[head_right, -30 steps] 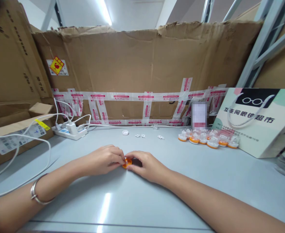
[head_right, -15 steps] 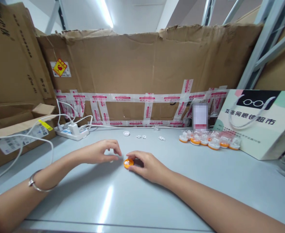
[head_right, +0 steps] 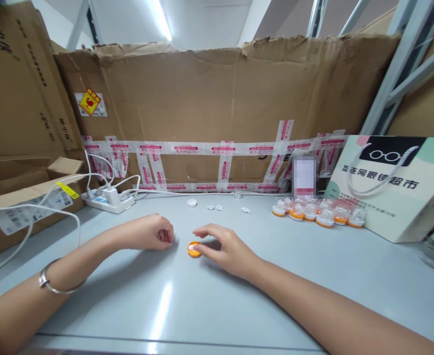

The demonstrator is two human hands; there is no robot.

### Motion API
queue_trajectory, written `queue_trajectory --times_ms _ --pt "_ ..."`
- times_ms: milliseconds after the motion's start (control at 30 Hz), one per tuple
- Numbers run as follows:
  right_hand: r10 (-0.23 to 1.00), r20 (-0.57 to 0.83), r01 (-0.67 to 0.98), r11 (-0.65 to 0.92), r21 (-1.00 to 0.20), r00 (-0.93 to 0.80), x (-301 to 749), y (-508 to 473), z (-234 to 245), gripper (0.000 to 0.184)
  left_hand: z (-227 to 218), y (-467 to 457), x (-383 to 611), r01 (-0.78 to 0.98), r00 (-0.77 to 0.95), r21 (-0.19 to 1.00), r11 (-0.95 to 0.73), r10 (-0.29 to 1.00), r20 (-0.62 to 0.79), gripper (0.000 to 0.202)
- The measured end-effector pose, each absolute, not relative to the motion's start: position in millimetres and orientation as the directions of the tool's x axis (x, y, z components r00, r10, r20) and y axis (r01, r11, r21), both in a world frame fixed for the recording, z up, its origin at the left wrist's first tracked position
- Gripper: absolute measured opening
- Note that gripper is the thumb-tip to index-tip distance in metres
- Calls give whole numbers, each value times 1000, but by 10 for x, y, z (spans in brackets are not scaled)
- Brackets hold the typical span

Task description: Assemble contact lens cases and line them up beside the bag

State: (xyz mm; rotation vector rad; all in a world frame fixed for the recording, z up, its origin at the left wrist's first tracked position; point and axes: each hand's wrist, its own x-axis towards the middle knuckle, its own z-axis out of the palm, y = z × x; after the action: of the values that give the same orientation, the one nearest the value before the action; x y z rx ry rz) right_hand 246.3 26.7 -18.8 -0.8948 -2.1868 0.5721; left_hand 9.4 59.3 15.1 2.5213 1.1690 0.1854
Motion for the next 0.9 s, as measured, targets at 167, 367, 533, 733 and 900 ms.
queue_trajectory --times_ms 167,367,533,733,900 --pt "710 563 397 704 -590 -422 2458 258 -157 17 93 462 340 554 588 605 -572 783 202 12" --pt "675 628 293 736 -610 -388 2423 244 -158 17 80 220 616 256 462 820 -511 810 360 11" --pt "651 668 262 758 -597 -361 2429 266 -164 14 92 239 592 247 449 829 -501 818 360 15" --pt "723 537 431 691 -581 -435 2480 313 -237 8 70 371 453 549 579 545 -634 758 299 33" --pt "648 490 475 762 -441 -583 2478 329 -300 12 -43 406 471 568 654 483 -667 721 227 30"
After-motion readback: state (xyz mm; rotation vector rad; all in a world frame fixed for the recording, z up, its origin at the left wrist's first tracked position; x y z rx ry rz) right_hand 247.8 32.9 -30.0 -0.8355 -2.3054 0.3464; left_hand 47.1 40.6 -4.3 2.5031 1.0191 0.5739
